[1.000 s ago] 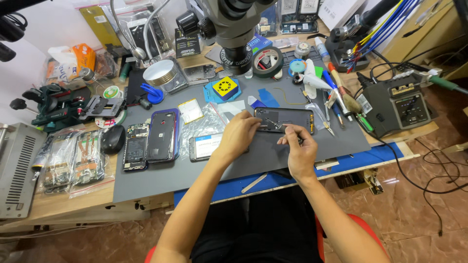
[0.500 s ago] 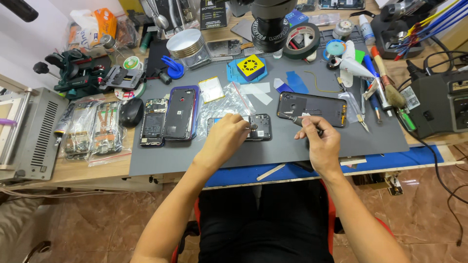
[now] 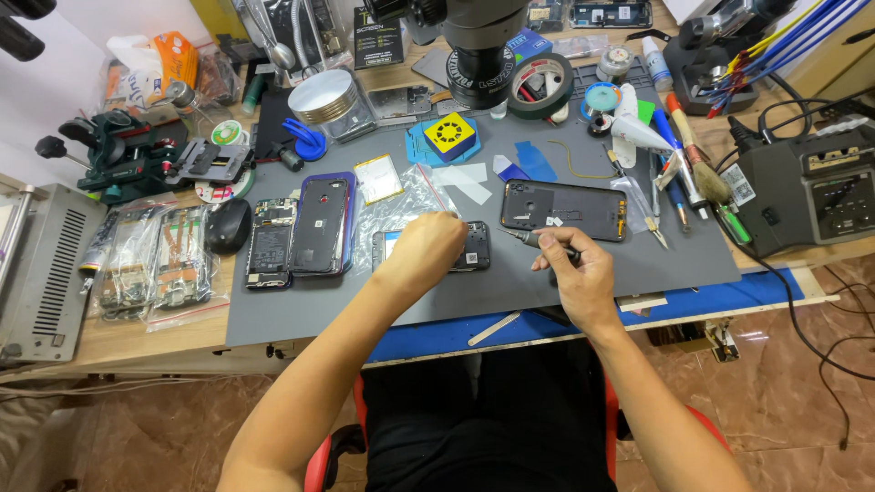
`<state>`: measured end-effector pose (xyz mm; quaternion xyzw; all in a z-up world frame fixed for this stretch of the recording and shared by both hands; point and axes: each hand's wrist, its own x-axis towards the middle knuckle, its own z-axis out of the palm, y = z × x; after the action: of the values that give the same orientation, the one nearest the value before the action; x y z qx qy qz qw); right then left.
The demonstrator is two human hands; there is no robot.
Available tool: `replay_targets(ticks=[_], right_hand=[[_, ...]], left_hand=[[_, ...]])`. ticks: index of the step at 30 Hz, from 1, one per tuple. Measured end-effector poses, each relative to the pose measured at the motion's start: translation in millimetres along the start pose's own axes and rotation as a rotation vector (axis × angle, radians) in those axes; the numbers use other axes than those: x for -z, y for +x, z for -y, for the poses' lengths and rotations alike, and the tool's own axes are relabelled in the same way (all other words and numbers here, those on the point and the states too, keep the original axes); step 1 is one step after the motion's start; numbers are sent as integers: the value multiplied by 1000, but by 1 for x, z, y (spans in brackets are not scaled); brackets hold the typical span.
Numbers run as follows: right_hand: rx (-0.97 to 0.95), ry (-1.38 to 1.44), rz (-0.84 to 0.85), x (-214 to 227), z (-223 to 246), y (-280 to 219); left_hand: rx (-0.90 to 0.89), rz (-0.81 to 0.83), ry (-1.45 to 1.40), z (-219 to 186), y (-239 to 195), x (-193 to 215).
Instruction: The person uses a screwdriver to remove screws from a disassembled smartphone, then uses a blue plastic pry tool to separate the screen from the phone's frame. The person lifts the screen and sets it aside.
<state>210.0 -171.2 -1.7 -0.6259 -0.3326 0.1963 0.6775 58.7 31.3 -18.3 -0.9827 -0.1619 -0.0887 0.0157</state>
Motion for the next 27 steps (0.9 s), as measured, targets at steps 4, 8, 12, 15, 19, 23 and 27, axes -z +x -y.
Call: replay_targets(ticks=[4,8,12,15,19,23,27], right_hand=[[-7,-4,9,0,1,0],[-12,-22,11,-1,-2,1],[-17,-23,1,-1,-1,1],[-29,-27,14,0,2,1],[-18,-28,9,1,5,-1],[-29,-5,0,0,4,-4],[-22,2,2,2,3,-1]], left_hand=[[57,203,-68,0,18,13],[78,272,-123,2,29,11],[69,330,-129,6,28,4],[52,244,-119,-6,13,30],[36,228,-114,-10,8,27],[43,231,-142,-5,5,22],[100,222,-420,7,11,50]])
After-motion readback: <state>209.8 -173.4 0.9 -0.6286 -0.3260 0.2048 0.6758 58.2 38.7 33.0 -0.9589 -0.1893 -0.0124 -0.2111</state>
